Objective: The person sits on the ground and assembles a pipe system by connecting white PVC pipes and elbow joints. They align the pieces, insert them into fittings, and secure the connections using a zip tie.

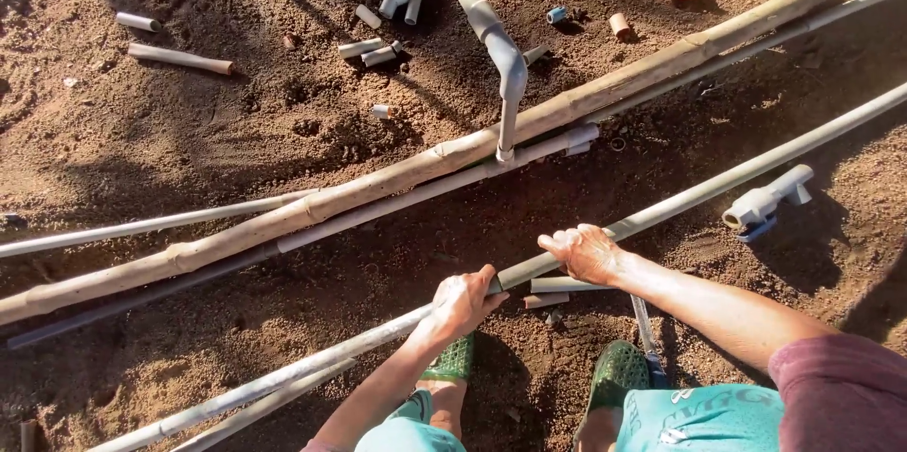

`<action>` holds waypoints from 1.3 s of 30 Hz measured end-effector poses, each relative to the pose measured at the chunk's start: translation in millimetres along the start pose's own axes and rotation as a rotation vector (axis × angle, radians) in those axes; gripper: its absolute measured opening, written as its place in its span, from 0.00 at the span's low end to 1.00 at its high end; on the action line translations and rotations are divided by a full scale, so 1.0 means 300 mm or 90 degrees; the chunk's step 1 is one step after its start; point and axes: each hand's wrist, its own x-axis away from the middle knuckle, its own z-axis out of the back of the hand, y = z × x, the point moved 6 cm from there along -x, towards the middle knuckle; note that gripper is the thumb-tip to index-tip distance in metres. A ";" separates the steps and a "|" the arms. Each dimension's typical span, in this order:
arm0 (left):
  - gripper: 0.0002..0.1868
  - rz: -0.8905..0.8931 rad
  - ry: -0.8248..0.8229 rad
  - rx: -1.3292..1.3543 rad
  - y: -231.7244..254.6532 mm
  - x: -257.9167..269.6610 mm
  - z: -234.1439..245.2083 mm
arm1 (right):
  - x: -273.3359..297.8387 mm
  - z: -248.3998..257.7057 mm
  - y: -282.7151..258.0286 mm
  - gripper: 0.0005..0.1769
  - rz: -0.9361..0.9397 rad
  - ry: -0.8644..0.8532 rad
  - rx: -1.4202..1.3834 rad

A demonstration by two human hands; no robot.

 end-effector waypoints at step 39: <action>0.15 -0.032 0.052 0.042 -0.027 -0.034 -0.107 | -0.010 0.062 0.048 0.14 -0.046 -0.118 -0.052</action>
